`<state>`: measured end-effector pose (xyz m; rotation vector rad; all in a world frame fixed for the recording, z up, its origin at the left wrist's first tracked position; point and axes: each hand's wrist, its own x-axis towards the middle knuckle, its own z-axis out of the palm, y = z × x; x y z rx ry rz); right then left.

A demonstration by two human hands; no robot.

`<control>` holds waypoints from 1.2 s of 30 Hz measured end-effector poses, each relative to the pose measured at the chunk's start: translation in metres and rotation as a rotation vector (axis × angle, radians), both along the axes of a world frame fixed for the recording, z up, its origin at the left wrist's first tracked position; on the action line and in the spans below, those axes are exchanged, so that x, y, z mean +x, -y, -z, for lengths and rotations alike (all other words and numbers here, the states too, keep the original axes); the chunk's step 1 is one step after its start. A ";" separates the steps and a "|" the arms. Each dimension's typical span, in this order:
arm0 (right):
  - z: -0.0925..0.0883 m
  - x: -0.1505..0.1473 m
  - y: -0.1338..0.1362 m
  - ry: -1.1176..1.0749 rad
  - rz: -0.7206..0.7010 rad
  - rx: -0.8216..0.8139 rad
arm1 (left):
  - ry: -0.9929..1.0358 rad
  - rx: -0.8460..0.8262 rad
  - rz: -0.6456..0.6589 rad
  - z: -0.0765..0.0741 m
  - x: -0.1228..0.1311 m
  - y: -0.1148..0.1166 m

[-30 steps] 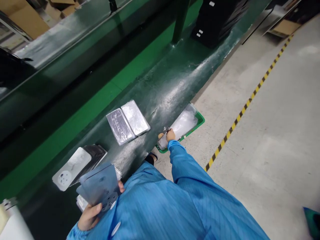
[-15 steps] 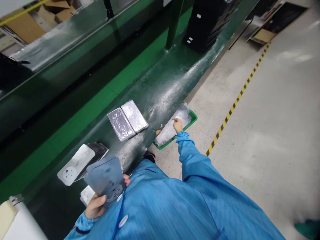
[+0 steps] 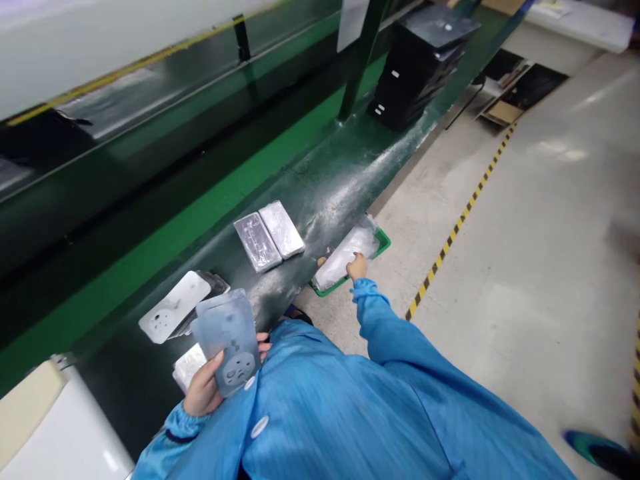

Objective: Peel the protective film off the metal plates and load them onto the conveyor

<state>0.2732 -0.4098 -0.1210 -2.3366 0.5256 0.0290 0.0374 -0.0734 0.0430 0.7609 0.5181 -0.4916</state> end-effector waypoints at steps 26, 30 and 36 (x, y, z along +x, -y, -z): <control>-0.211 -0.153 -0.379 1.268 -2.519 0.514 | 0.095 0.049 -1.326 0.014 -0.160 -0.048; -0.188 -0.189 -0.423 1.052 -2.420 0.420 | 0.052 0.052 -1.544 0.030 -0.223 -0.036; -0.137 -0.270 -0.487 0.793 -2.324 0.073 | -0.029 0.053 -1.757 0.033 -0.267 -0.004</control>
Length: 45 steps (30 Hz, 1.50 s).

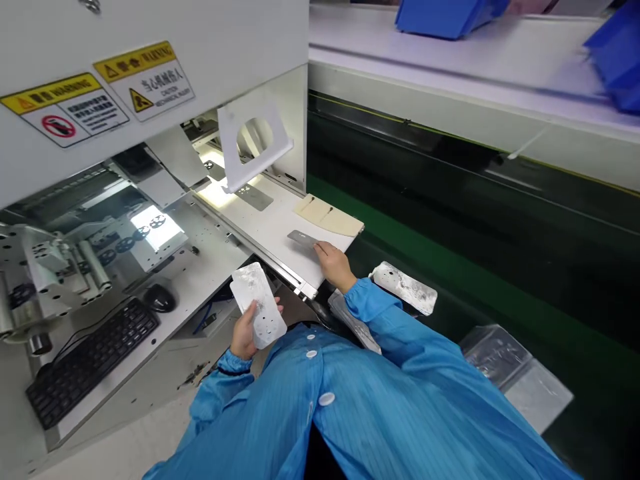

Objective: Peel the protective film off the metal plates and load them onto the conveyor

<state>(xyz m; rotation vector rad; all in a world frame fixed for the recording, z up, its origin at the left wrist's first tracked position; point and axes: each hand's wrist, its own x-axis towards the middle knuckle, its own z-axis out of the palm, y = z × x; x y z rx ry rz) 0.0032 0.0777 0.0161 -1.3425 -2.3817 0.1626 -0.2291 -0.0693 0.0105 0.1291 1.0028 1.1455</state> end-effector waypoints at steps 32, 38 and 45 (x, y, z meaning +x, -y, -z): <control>0.022 -0.052 -0.044 0.154 0.125 -0.308 | 0.014 0.068 0.073 0.007 -0.011 -0.017; 0.023 -0.054 -0.046 0.109 0.143 -0.319 | 0.040 0.045 0.086 0.006 -0.013 -0.017; 0.013 -0.050 -0.038 -0.014 0.131 -0.303 | 0.034 0.061 0.109 0.007 -0.012 -0.015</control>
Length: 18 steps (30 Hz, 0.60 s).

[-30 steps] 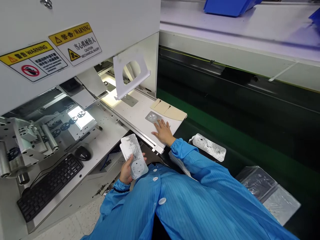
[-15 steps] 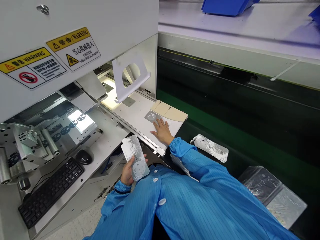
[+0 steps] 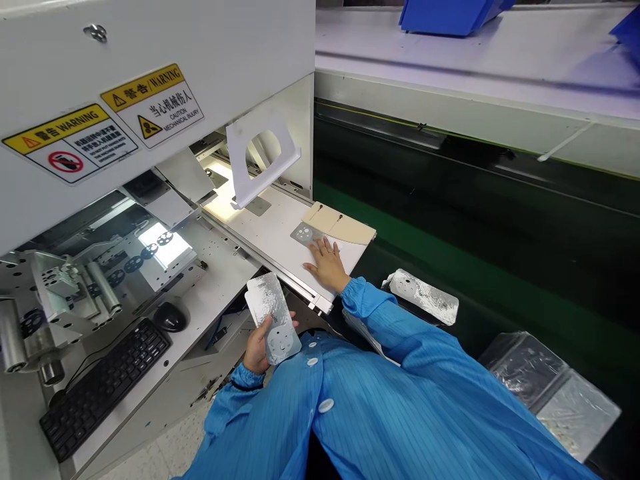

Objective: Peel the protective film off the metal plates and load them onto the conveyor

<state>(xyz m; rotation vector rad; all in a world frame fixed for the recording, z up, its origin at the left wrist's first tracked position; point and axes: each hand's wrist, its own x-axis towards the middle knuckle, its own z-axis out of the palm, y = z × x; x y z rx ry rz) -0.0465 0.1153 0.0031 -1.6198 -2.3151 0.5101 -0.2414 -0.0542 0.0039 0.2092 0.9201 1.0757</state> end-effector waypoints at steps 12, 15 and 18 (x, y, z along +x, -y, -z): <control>-0.078 0.006 0.088 -0.463 -0.263 0.075 | -0.047 0.117 0.396 -0.016 0.041 -0.022; -0.086 0.019 0.101 -0.434 -0.247 0.070 | -0.038 0.106 0.418 -0.019 0.055 -0.029; -0.089 0.034 0.108 -0.448 -0.154 0.101 | -0.013 0.122 0.495 -0.025 0.074 -0.034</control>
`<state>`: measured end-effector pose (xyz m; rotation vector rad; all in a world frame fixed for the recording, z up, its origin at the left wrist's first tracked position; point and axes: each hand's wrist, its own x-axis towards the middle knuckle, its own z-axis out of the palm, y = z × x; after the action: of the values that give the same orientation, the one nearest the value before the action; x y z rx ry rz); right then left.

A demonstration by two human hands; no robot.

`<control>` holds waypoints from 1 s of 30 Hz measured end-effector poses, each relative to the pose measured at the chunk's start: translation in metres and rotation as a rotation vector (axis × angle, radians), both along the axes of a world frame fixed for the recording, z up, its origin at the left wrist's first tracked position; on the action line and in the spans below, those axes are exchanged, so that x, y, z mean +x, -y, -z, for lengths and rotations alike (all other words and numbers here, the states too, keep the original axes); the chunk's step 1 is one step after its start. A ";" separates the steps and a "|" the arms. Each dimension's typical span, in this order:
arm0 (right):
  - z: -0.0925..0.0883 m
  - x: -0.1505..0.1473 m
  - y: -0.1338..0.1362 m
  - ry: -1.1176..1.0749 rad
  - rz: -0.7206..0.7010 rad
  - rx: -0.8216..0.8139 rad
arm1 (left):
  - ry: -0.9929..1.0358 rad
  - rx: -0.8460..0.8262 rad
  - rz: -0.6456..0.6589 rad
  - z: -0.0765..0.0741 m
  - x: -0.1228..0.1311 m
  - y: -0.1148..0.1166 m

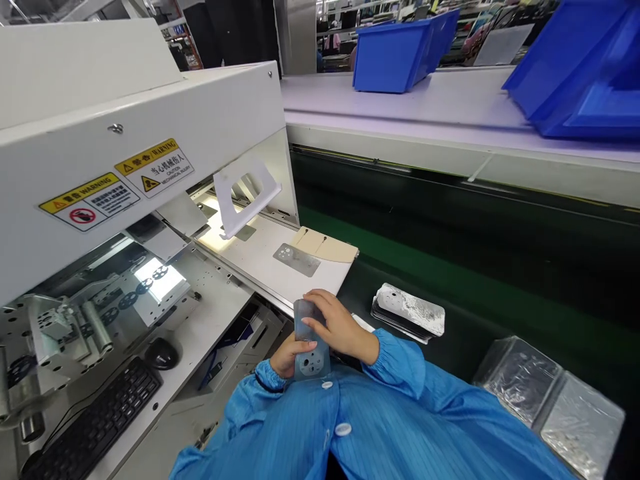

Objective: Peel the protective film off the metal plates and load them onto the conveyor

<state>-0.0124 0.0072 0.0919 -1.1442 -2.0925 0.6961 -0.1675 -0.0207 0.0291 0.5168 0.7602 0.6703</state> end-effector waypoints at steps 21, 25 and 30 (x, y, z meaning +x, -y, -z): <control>-0.010 0.139 0.037 0.488 -0.118 0.434 | 0.036 0.185 0.402 0.001 0.102 -0.015; 0.014 0.144 0.041 0.562 -0.159 0.529 | -0.062 0.178 0.572 -0.005 0.112 -0.023; 0.027 0.177 0.043 0.622 0.067 0.286 | -0.043 0.199 0.279 -0.017 0.098 -0.022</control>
<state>0.1644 -0.0361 0.0650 -1.3713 -2.5328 -0.0163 -0.0691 0.0014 0.0466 0.8055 0.6489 0.4781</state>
